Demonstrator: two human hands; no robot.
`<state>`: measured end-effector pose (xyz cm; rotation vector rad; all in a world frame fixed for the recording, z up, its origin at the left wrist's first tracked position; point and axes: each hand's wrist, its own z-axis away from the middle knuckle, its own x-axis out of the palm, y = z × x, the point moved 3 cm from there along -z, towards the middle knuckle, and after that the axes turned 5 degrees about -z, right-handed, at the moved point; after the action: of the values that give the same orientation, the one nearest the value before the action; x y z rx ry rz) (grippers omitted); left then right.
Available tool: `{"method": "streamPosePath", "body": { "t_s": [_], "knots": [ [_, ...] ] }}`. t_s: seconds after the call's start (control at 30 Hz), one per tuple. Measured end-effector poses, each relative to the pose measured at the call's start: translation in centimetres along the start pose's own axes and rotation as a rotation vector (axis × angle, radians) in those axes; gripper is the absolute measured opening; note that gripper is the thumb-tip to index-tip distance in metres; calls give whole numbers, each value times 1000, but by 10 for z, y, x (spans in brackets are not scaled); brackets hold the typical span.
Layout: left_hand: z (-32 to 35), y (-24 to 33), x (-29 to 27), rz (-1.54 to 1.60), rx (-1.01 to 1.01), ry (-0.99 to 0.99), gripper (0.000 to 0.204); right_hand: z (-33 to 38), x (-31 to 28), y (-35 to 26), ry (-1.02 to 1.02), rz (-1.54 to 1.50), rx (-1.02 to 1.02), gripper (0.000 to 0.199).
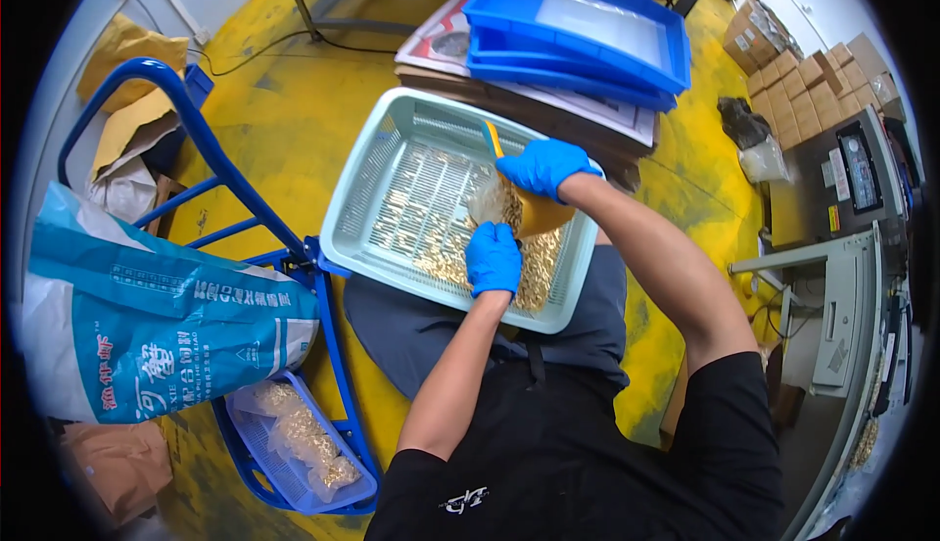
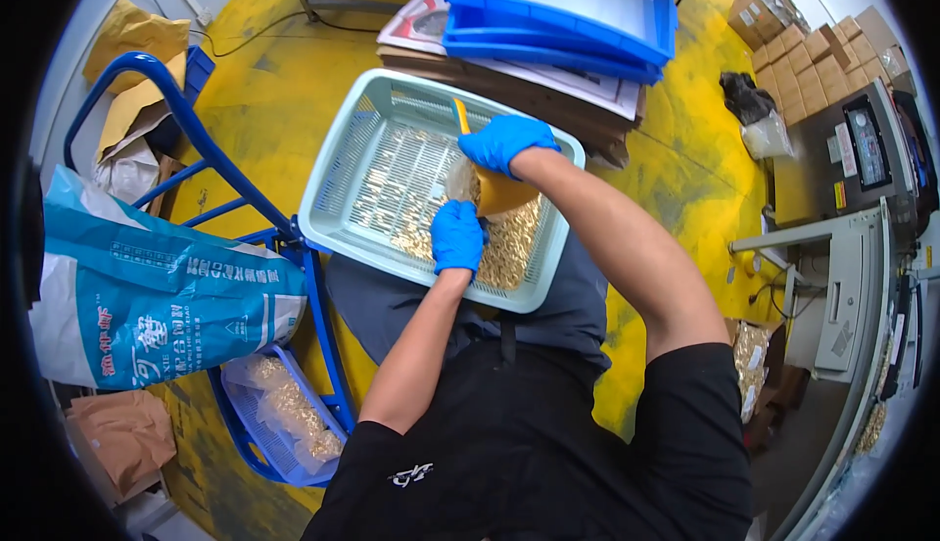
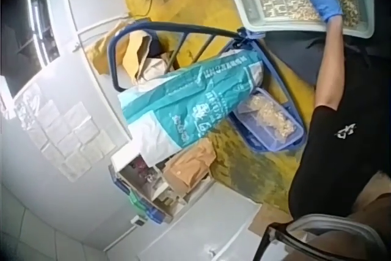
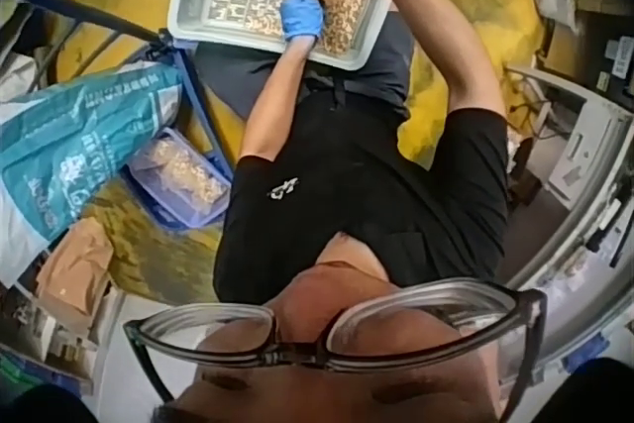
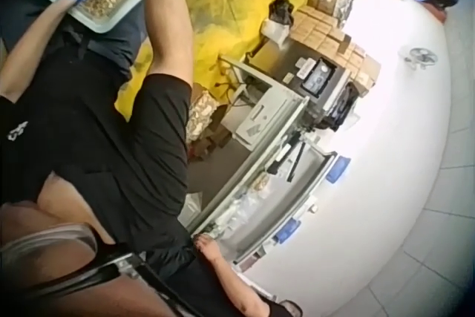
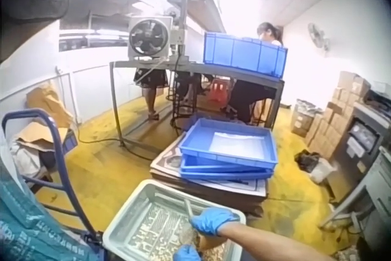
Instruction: Scooping small items from a bin into plastic bags and weighing them on a digital scale.
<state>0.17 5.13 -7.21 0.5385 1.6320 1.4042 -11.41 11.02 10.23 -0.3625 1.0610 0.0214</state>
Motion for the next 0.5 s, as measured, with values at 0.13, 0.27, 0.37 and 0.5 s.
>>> {"method": "streamPosePath", "body": {
  "t_s": [0.13, 0.27, 0.37, 0.5],
  "knots": [
    [1, -1, 7, 4, -44, -21, 21, -6, 5, 2, 18, 83, 8, 57],
    [2, 16, 5, 28, -137, -123, 30, -3, 4, 7, 31, 108, 43, 55],
    [1, 13, 5, 13, -113, -113, 30, -2, 4, 6, 36, 97, 43, 55],
    [2, 14, 7, 27, -96, -113, 30, -2, 4, 4, 56, 124, 53, 55]
  ]
}}
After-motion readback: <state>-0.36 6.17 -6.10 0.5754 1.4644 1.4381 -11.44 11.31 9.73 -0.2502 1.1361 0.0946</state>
